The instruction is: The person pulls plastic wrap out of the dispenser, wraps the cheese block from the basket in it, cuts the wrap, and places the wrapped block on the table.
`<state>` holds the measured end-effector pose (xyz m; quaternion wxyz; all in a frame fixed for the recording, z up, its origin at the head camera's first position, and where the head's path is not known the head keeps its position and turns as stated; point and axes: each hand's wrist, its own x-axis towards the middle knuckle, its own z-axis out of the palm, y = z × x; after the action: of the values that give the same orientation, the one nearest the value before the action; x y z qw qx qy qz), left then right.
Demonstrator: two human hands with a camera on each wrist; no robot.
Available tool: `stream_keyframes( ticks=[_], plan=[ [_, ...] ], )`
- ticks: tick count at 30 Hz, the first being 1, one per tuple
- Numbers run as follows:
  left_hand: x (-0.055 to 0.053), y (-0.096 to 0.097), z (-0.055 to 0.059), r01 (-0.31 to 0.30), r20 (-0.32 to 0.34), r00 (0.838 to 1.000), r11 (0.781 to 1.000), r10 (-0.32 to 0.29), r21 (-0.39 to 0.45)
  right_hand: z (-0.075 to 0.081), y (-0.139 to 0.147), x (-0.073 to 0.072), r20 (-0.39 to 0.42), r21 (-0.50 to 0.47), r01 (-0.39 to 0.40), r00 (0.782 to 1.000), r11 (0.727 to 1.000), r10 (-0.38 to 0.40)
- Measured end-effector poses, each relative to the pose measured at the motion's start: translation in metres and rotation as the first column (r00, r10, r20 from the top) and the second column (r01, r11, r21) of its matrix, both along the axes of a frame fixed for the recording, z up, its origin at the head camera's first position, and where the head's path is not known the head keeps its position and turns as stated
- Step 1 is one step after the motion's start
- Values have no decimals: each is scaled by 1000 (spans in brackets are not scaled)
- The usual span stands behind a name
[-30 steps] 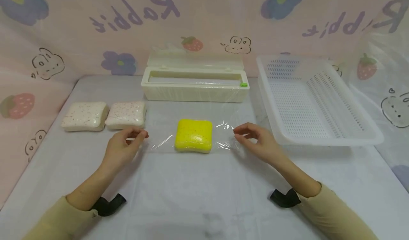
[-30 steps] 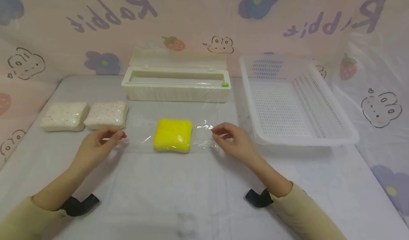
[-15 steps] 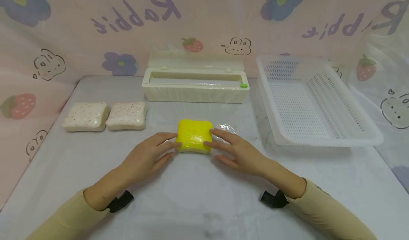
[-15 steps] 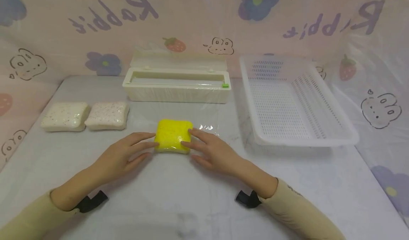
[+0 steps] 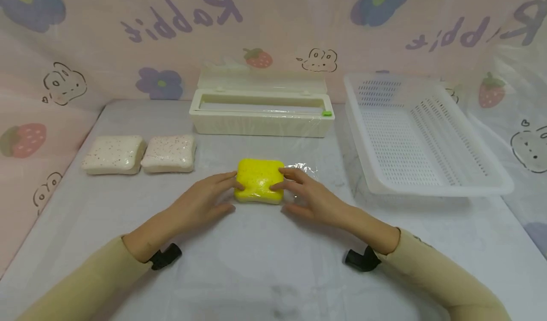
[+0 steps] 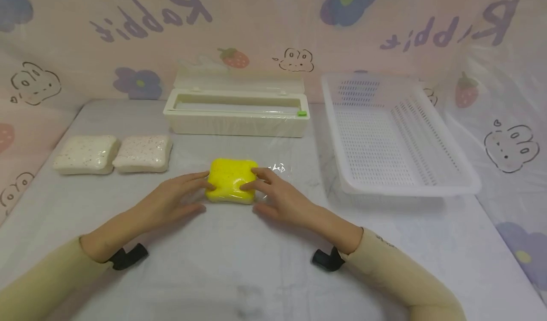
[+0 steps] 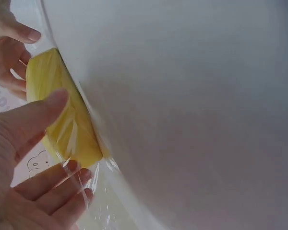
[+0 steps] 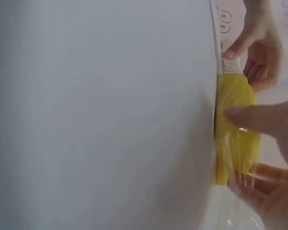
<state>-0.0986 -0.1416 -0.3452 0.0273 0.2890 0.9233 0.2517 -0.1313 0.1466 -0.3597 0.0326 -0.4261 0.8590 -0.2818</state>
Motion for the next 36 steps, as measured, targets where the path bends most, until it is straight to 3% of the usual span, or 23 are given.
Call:
stream_keyframes(
  ticks=[2,4,10,17,23,29,36],
  plan=[
    [-3,4,-1,-16,48,999,1000,14,21,-2,-4,-2,8,-28,14,1000,1000,-13],
    [-5,7,-1,-29,55,998,999,27,41,-3,-8,-4,0,-38,30,1000,999,-30],
    [-4,11,-6,-63,-28,997,996,65,69,-3,-13,-6,-35,-61,49,998,997,-51],
    [-5,8,-4,-87,-29,995,986,92,140,1,-6,-18,51,-189,-16,998,982,26],
    [-17,3,2,-97,-18,995,983,101,156,9,-3,-38,174,-211,18,985,977,19],
    [-31,3,5,-85,-47,994,982,94,169,12,-2,-55,211,-211,53,978,976,-7],
    [-52,2,4,-88,-3,996,947,94,308,11,-5,-75,305,-221,131,950,966,-59]
  ],
)
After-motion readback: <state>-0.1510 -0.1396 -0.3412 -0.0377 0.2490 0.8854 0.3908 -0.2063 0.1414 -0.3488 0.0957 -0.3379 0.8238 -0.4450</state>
